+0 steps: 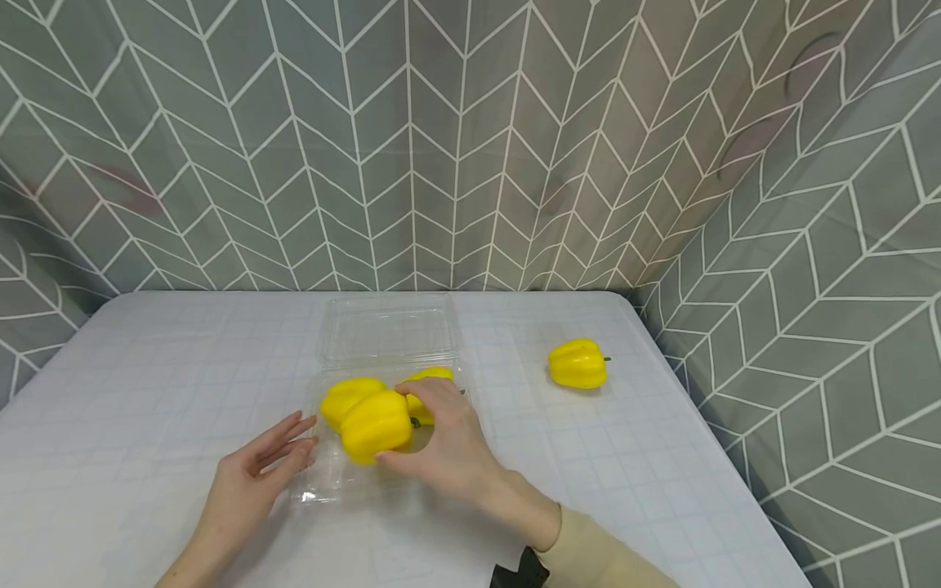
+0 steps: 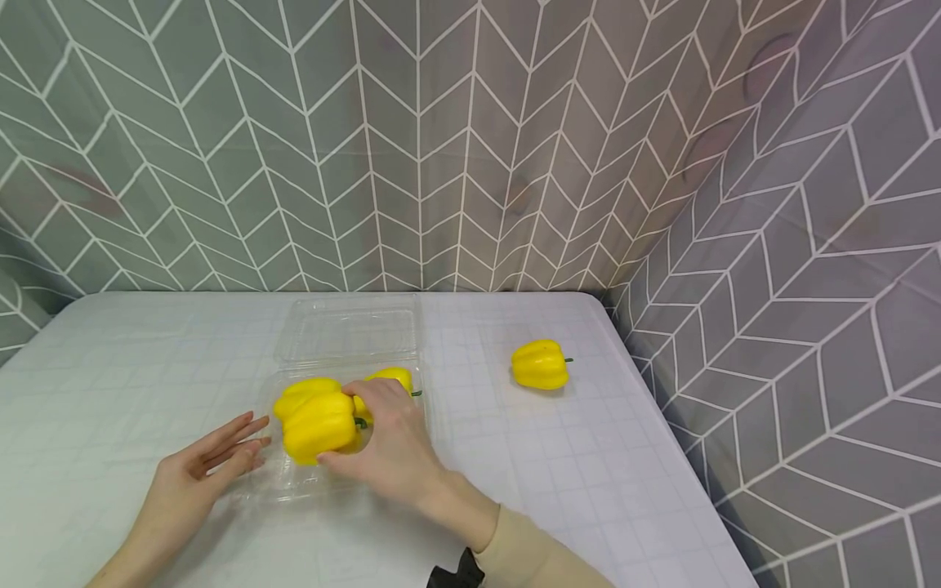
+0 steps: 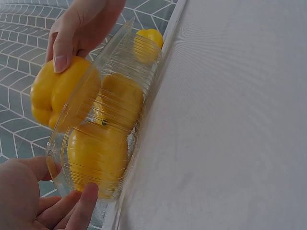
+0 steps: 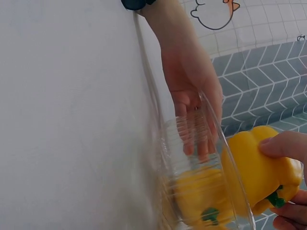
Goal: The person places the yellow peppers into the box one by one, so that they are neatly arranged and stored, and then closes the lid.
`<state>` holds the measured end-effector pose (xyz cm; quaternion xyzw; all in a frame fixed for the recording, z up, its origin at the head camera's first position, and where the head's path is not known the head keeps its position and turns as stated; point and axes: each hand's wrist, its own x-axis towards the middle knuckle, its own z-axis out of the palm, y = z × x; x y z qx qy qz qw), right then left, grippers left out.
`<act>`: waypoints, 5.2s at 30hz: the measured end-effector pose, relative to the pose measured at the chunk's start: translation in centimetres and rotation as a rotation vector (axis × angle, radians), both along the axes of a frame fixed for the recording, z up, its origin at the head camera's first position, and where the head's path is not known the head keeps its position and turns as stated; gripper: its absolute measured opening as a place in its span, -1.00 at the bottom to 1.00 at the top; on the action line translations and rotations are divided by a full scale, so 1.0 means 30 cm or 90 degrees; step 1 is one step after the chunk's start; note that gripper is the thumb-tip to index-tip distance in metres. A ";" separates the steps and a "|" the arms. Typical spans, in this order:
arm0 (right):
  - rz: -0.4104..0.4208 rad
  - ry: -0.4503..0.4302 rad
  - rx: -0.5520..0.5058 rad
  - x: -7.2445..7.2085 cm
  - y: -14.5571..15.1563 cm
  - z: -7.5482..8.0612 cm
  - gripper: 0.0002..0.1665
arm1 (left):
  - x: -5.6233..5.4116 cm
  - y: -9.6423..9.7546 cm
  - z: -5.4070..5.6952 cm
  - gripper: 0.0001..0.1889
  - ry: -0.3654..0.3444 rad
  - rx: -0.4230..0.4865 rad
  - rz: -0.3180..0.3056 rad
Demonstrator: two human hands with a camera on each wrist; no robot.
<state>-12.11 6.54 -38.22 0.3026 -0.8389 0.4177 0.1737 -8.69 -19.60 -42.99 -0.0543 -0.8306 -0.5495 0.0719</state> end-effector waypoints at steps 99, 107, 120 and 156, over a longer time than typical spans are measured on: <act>-0.016 -0.030 0.175 0.049 -0.079 -0.067 -0.22 | 0.004 0.002 0.003 -0.43 -0.007 -0.039 0.010; -0.005 -0.056 0.182 0.050 -0.073 -0.060 -0.24 | 0.003 0.002 0.002 -0.42 -0.019 -0.036 0.014; 0.002 -0.067 0.197 0.047 -0.074 -0.058 -0.29 | 0.002 0.003 0.003 -0.43 -0.011 -0.057 0.020; 0.017 -0.016 0.198 0.045 -0.071 -0.067 -0.32 | -0.007 0.002 0.002 -0.41 -0.033 -0.077 0.027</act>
